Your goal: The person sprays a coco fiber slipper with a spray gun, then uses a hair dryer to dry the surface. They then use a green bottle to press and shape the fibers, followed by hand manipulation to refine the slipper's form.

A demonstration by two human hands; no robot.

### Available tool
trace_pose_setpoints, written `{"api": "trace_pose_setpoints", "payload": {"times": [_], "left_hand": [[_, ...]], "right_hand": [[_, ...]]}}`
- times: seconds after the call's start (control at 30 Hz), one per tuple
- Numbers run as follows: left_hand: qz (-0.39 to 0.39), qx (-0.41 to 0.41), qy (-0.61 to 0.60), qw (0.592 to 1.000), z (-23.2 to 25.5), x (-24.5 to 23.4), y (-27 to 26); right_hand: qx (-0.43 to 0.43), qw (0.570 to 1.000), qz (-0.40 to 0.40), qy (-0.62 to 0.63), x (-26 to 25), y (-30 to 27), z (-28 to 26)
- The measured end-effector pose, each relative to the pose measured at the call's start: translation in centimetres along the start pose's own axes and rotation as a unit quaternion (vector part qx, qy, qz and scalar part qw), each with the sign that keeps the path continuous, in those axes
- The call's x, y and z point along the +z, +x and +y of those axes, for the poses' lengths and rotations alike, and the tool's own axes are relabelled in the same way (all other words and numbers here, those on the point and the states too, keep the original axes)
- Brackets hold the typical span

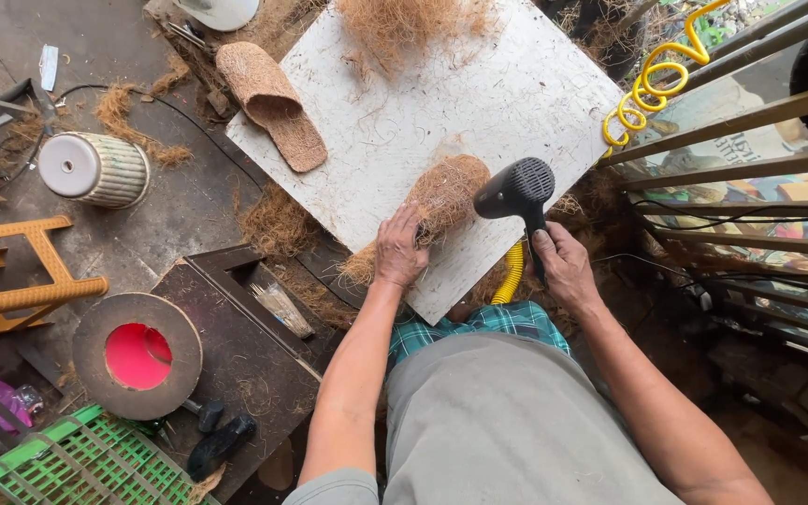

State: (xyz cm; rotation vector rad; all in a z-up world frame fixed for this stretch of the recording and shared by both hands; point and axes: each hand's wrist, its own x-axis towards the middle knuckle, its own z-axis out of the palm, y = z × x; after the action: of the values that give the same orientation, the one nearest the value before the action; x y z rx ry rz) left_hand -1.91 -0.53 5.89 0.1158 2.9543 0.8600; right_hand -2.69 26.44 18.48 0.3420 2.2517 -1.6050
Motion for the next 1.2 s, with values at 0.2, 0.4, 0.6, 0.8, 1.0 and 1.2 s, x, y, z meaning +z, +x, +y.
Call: {"api": "trace_pose_setpoints", "payload": {"times": [0.2, 0.4, 0.6, 0.8, 1.0, 1.2], "left_hand": [[-0.026, -0.011, -0.098, 0.995, -3.0, 1.4, 1.0], [-0.082, -0.120, -0.259, 0.955, -5.7, 1.4, 1.7], [-0.101, -0.221, -0.407, 0.880, -4.5, -0.4, 0.3], [-0.067, -0.253, -0.495, 0.829, -4.0, 1.0, -1.0], [-0.015, -0.294, -0.559, 0.775, -1.1, -0.8, -1.1], [-0.002, -0.314, -0.582, 0.750, 0.5, -1.5, -0.9]], "right_hand": [[0.020, 0.998, 0.020, 0.061, 0.4, -0.2, 1.0], [-0.011, 0.997, 0.020, 0.070, -0.1, -0.2, -0.5], [-0.043, 0.998, 0.018, 0.049, -1.4, -1.3, -3.4], [-0.075, 0.997, 0.003, 0.030, -2.2, -1.2, -4.8], [-0.082, 0.996, 0.000, 0.032, -2.2, -1.2, -4.6], [-0.096, 0.994, -0.021, 0.037, -2.1, -1.1, -4.6]]}}
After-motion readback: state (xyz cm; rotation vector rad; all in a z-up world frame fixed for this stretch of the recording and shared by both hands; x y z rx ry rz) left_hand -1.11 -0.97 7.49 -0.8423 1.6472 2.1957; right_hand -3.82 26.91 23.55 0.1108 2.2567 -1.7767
